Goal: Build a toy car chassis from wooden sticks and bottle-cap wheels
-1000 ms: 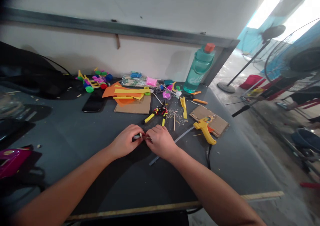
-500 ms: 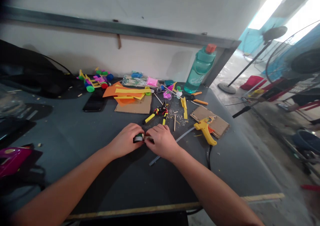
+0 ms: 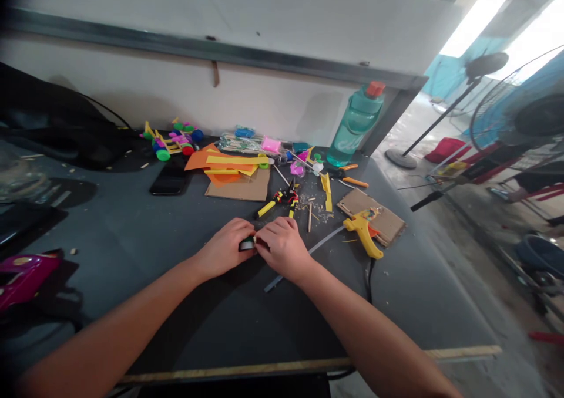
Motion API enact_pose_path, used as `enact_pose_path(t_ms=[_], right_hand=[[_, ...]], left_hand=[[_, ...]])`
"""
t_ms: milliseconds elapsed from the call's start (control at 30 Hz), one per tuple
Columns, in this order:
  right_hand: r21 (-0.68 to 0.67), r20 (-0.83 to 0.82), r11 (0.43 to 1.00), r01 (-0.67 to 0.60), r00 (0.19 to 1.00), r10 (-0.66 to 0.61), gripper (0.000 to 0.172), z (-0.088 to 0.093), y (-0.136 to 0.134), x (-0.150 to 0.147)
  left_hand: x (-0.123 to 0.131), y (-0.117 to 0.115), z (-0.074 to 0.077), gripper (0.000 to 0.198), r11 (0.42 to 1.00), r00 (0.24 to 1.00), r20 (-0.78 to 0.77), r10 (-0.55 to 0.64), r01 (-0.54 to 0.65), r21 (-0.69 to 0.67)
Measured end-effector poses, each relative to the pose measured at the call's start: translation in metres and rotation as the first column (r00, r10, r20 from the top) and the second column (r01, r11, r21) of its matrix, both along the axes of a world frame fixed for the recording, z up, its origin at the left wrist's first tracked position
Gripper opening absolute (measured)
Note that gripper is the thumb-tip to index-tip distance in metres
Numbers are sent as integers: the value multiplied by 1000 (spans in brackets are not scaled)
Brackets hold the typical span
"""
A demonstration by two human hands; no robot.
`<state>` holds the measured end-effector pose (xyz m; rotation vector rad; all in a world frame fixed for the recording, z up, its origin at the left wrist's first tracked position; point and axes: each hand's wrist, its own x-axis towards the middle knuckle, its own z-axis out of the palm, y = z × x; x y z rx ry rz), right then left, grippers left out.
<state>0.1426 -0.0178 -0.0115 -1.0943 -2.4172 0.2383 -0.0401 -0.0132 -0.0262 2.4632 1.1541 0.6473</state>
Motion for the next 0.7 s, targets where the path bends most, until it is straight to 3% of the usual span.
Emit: enact_pose_path(t_ms=[700], right_hand=[[44, 29, 999, 2, 1000, -3, 8, -2, 3, 0]], left_hand=[[2, -1, -2, 15, 1000, 997, 67, -28, 28, 4]])
